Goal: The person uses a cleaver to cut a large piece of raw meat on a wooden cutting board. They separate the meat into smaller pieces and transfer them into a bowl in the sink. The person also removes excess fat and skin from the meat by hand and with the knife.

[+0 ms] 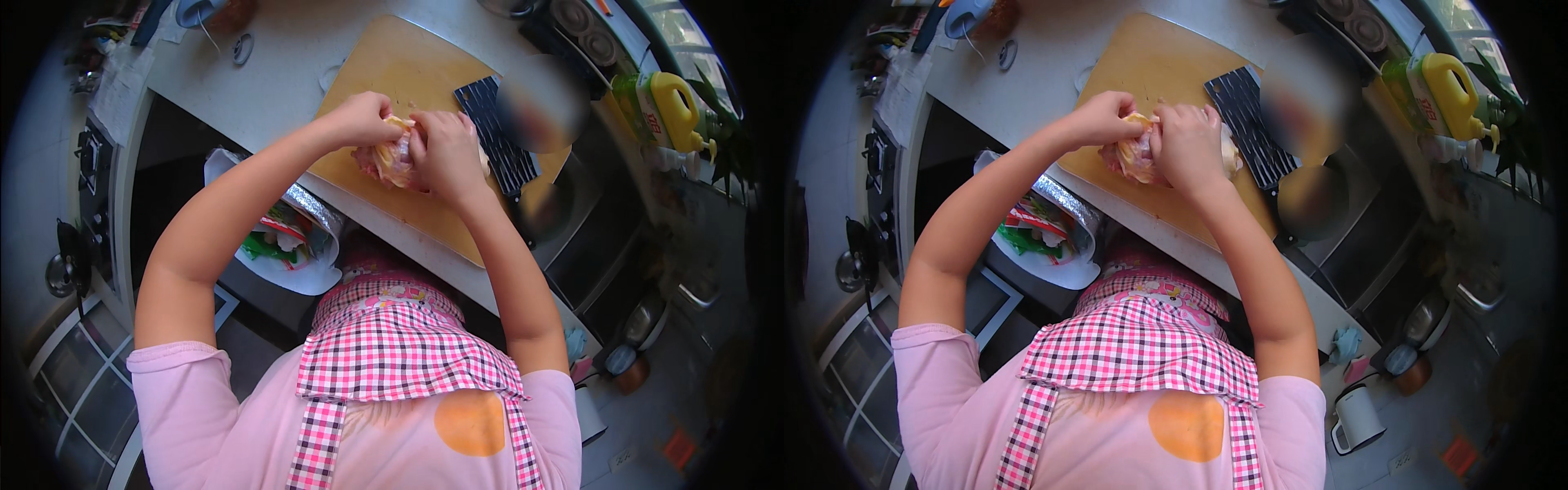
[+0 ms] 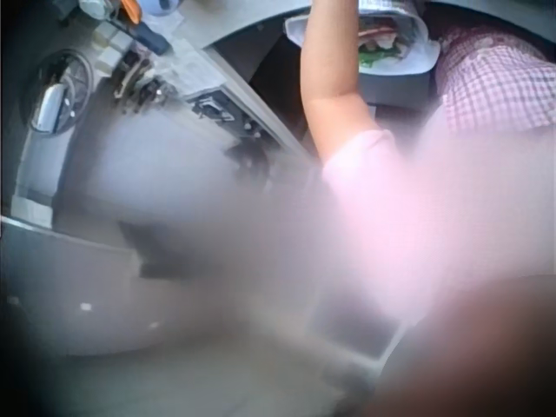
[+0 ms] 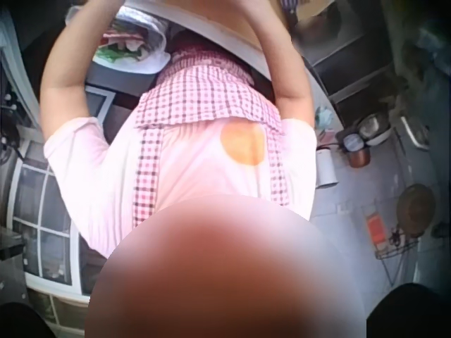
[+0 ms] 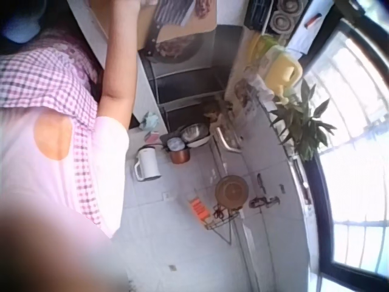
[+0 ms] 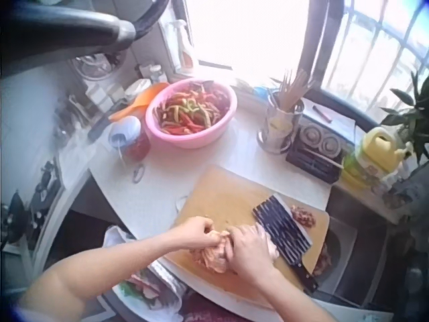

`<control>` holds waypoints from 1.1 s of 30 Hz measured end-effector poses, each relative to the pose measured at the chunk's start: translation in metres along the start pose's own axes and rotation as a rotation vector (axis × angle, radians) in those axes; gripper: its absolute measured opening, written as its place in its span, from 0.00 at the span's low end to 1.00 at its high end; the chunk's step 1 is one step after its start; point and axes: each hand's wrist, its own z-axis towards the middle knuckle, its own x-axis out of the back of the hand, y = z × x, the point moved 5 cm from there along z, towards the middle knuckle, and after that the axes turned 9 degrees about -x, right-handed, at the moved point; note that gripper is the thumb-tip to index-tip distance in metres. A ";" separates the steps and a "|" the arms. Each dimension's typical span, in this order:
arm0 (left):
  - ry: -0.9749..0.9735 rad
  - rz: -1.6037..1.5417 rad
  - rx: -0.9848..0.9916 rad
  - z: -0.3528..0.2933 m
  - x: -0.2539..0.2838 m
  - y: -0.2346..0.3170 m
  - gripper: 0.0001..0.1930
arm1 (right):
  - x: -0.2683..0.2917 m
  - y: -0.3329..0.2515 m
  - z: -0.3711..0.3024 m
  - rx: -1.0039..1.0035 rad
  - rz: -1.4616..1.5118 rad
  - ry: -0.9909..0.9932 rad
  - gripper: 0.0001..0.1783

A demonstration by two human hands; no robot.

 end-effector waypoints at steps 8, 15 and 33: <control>-0.037 0.371 -0.176 0.007 -0.004 0.032 0.11 | -0.003 0.004 0.027 -0.073 -0.127 -0.393 0.10; 0.270 0.259 -0.273 -0.006 -0.011 0.021 0.10 | 0.002 0.004 0.011 0.058 0.055 -0.042 0.07; 0.132 0.026 -0.193 -0.022 -0.007 0.013 0.13 | 0.079 0.059 -0.059 -0.272 -0.200 0.060 0.17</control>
